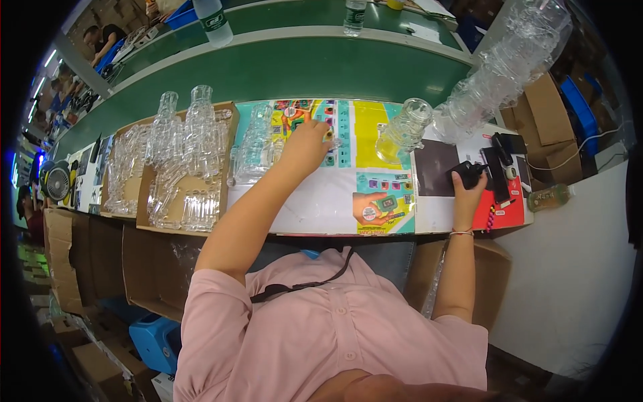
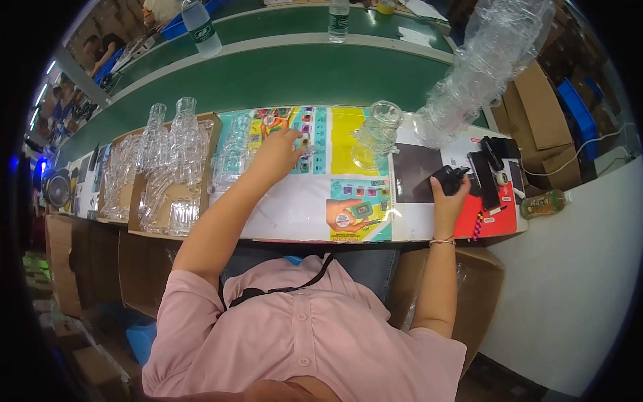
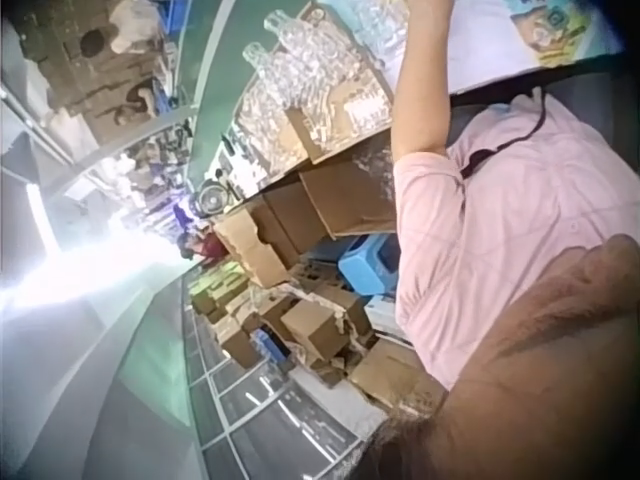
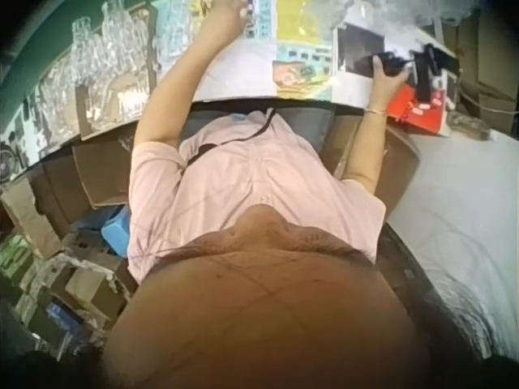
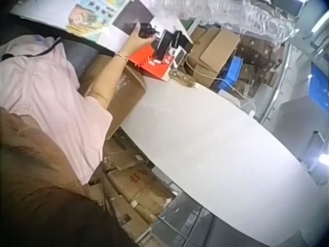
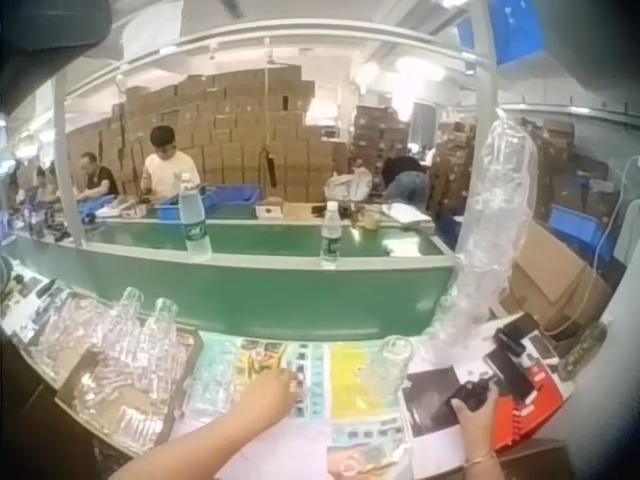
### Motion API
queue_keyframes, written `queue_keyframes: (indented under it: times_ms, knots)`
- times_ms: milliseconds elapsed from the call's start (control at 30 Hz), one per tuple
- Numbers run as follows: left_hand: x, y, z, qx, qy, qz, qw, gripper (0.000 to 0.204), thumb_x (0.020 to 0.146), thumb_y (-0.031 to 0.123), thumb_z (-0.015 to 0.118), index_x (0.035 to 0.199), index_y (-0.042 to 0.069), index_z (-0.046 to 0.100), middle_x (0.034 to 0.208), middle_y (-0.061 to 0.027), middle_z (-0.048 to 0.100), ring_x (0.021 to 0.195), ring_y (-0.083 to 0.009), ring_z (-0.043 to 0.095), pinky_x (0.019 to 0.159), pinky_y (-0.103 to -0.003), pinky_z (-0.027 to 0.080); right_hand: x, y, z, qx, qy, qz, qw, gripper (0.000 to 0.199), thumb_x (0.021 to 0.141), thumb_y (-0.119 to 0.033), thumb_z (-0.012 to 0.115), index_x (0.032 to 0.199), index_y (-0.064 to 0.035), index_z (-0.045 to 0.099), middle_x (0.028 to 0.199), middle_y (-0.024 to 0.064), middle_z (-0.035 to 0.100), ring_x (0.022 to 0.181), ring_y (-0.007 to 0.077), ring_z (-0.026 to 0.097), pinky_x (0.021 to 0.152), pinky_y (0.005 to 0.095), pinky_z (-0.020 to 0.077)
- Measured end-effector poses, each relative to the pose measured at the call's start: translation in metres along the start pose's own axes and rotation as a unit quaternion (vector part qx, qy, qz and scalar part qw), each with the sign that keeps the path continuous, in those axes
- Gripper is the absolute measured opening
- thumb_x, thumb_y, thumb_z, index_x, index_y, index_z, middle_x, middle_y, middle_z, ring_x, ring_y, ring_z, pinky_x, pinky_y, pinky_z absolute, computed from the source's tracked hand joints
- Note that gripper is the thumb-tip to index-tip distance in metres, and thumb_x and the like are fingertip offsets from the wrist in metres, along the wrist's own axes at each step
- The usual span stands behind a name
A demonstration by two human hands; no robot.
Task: Assembling and cleaning small glass water pipes on a factory production line using a handheld air tool.
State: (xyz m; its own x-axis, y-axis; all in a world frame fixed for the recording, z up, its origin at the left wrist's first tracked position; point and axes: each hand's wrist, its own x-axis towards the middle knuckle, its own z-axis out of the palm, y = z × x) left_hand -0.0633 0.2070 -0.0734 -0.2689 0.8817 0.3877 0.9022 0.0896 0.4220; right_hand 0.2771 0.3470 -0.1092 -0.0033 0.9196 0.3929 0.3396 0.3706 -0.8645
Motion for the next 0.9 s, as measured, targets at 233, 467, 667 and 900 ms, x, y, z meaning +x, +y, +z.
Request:
queue_keyframes:
  times_ms: [233, 467, 667, 900]
  knots:
    - [-0.097, 0.015, -0.095, 0.014, 0.057, -0.041, 0.997, 0.021, 0.077, 0.019, 0.065, 0.09, 0.003, 0.058, 0.08, -0.0119, 0.056, 0.079, -0.029, 0.056, 0.067, -0.037, 0.046, -0.026, 0.0, -0.031, 0.14, 0.065, -0.08, 0.985, 0.049, 0.087, -0.007, 0.053, 0.128, 0.0004, 0.028, 0.128, 0.0159, 0.038, 0.112, 0.0231, 0.044, 0.096, 0.0332, 0.0359]
    - [-0.162, 0.001, -0.062, 0.125, -0.015, -0.117, 0.985, 0.024, 0.076, 0.019, 0.066, 0.09, 0.002, 0.057, 0.081, -0.012, 0.056, 0.07, -0.0282, 0.056, 0.06, -0.036, 0.046, -0.089, -0.05, -0.013, 0.041, 0.056, -0.332, 0.941, 0.038, 0.089, -0.019, 0.047, 0.12, 0.0011, 0.037, 0.116, 0.0174, 0.044, 0.103, 0.0266, 0.047, 0.09, 0.0386, 0.0393]
    - [-0.151, 0.051, -0.051, -0.117, -0.044, -0.123, 0.985, 0.029, 0.074, 0.018, 0.069, 0.096, 0.003, 0.058, 0.084, -0.0116, 0.056, 0.062, -0.0257, 0.056, 0.056, -0.033, 0.047, -0.146, -0.1, 0.05, 0.294, -0.303, 0.035, 0.906, 0.042, 0.087, -0.023, 0.055, 0.119, 0.0007, 0.042, 0.11, 0.0125, 0.052, 0.1, 0.0206, 0.053, 0.089, 0.0312, 0.0406]
    - [-0.11, 0.089, -0.011, -0.279, -0.111, 0.075, 0.951, 0.043, 0.07, 0.011, 0.072, 0.108, 0.002, 0.052, 0.098, -0.0111, 0.055, 0.088, -0.0229, 0.057, 0.079, -0.032, 0.046, -0.128, -0.109, 0.043, 0.407, -0.288, 0.128, 0.857, 0.038, 0.089, -0.016, 0.052, 0.121, -0.001, 0.037, 0.108, 0.0152, 0.057, 0.1, 0.0194, 0.056, 0.087, 0.0295, 0.0444]
